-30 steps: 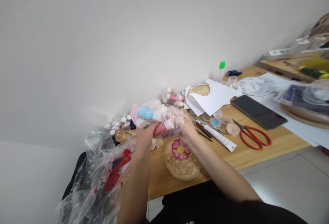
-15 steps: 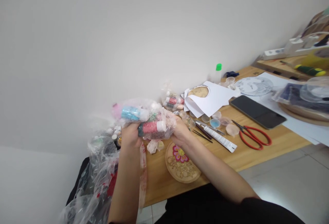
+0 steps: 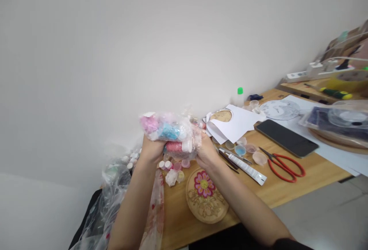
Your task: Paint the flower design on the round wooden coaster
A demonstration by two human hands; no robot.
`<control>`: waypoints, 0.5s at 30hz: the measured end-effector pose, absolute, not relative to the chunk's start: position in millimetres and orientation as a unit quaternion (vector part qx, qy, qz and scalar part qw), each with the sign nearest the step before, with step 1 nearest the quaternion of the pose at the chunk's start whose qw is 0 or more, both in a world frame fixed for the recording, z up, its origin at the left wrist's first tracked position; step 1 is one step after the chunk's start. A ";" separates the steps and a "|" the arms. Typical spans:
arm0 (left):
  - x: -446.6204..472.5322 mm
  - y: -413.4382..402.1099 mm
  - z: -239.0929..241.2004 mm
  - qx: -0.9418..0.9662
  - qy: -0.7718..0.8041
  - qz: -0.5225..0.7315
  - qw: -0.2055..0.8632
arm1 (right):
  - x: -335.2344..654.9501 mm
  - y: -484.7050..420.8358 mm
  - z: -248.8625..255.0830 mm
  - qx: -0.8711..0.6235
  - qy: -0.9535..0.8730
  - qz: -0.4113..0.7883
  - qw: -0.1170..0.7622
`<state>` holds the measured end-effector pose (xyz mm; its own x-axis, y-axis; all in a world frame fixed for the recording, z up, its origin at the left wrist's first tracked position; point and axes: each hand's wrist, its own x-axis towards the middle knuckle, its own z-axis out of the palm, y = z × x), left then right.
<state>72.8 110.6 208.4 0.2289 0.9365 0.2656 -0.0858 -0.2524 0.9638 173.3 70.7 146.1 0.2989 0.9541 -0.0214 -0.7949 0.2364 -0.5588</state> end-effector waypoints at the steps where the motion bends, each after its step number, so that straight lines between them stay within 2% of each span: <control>1: 75.4 109.6 208.3 0.605 0.345 0.513 0.503 | 174.7 69.8 146.7 -0.243 -0.163 0.566 0.771; 6: 82.3 108.8 215.2 0.635 0.312 0.503 0.497 | 177.0 66.7 152.4 -0.263 -0.155 0.528 0.792; 12: 85.0 117.1 230.1 0.696 0.287 0.493 0.436 | 178.8 67.7 164.0 -0.253 -0.150 0.490 0.820; 15: 89.7 117.1 230.9 0.685 0.277 0.498 0.454 | 180.5 67.7 169.1 -0.242 -0.150 0.488 0.825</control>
<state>89.7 117.1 230.9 0.3509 0.8318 0.4301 -0.0717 -0.4341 0.8980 180.5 67.7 169.1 0.4792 0.8777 0.0113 -0.7323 0.4068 -0.5461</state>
